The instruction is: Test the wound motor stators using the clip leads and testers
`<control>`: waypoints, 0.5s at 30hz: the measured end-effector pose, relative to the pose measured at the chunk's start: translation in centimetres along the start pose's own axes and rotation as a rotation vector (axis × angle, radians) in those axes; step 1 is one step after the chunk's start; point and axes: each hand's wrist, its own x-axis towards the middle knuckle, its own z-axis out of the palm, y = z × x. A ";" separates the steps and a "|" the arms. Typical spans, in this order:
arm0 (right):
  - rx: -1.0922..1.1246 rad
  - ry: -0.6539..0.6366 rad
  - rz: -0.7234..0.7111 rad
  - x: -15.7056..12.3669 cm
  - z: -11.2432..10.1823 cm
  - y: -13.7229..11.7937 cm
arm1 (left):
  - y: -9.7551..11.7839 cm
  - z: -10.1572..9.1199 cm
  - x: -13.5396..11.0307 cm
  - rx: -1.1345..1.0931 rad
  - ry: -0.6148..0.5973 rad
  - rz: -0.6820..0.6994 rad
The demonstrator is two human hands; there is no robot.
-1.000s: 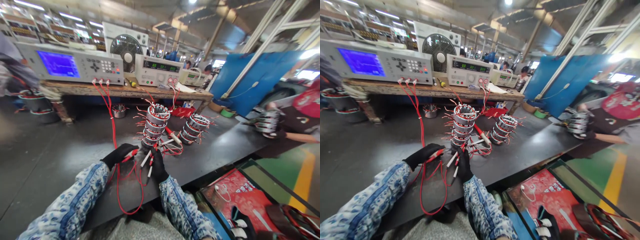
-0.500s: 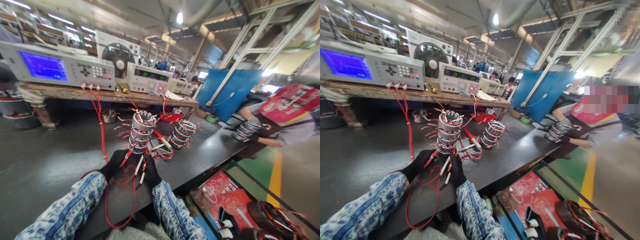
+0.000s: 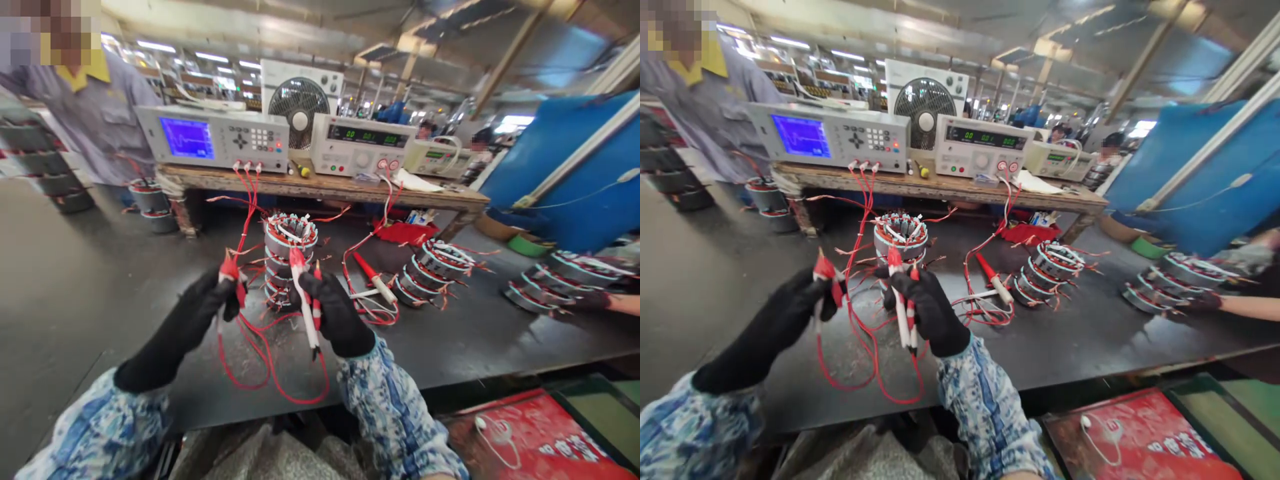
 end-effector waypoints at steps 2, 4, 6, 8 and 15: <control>0.054 -0.008 -0.025 2.1 1.7 -0.5 | 2.6 -2.5 2.8 0.165 0.051 0.079; 0.069 -0.003 -0.040 3.8 2.8 -0.5 | 4.5 -4.1 5.5 0.205 0.064 0.092; 0.043 -0.002 -0.052 4.6 3.1 -0.3 | 5.4 -4.9 7.7 0.217 0.096 0.072; -0.074 0.058 -0.100 4.4 2.7 0.1 | 5.2 -5.1 9.4 0.227 0.147 0.024; -0.662 0.715 -0.379 4.3 -1.4 4.7 | 3.5 -5.0 11.5 0.184 0.192 -0.052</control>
